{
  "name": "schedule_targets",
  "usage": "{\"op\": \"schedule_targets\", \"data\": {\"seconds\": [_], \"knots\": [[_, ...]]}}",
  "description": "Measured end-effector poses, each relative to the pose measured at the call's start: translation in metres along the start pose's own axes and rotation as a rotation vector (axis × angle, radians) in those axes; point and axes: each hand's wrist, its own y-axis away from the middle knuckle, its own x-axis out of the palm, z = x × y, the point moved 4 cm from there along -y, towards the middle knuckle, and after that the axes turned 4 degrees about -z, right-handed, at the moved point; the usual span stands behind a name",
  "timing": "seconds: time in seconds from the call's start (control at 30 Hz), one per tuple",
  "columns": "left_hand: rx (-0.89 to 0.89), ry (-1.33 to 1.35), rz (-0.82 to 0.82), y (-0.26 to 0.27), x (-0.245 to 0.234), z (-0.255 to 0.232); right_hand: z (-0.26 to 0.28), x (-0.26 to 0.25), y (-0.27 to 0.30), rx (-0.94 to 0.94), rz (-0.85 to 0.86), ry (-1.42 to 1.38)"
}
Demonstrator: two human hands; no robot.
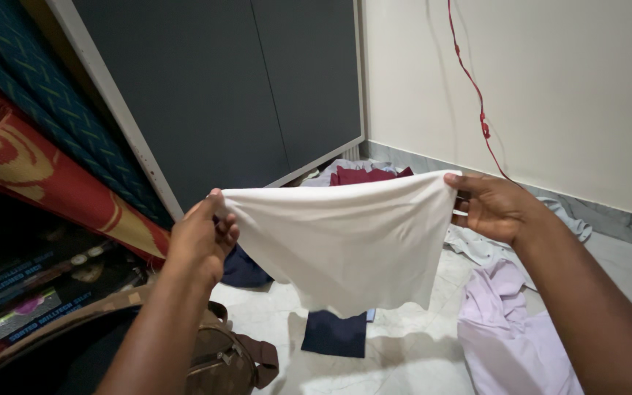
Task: The person picks up clothing items from a pile on the floor, folds a white tank top and a light-colored shirt, and places them into an open duffel bag.
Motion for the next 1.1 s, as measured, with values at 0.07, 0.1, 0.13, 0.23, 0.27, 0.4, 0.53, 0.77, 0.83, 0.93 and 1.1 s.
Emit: {"op": "schedule_targets", "data": {"seconds": [0.07,0.1,0.13,0.23,0.27,0.4,0.53,0.77,0.83,0.93,1.1], "knots": [[-0.013,0.065,-0.027,-0.006,-0.003,0.004,0.004,0.002,0.002,-0.048,0.000,-0.050],[-0.020,0.100,-0.037,-0.011,-0.005,0.006,0.007,0.003,0.004,-0.073,0.000,-0.075],[-0.028,0.134,-0.047,-0.015,-0.007,0.007,0.009,0.004,0.005,-0.124,0.018,-0.055],[-0.015,0.241,-0.047,-0.023,-0.010,0.015,0.017,0.007,0.011,-0.259,0.153,-0.024],[-0.006,0.283,-0.073,-0.023,-0.011,0.017,0.020,0.008,0.013,-0.294,0.251,-0.032],[-0.017,0.508,-0.122,-0.017,-0.005,0.030,0.012,0.018,0.028,-0.118,0.726,0.130],[-0.081,0.430,0.130,-0.012,0.030,0.039,0.008,0.056,0.038,-0.121,0.801,0.366],[-0.039,-0.370,0.591,0.043,0.090,0.034,-0.005,0.112,0.059,-0.078,0.765,0.360],[0.118,-0.377,0.762,0.051,0.097,0.031,-0.008,0.121,0.062,-0.101,0.738,0.366],[0.124,-0.407,0.787,0.052,0.100,0.034,-0.007,0.131,0.067,-0.150,0.650,0.386],[0.527,-0.583,0.732,0.050,0.102,0.030,-0.005,0.139,0.067,-0.214,0.556,0.449]]}}
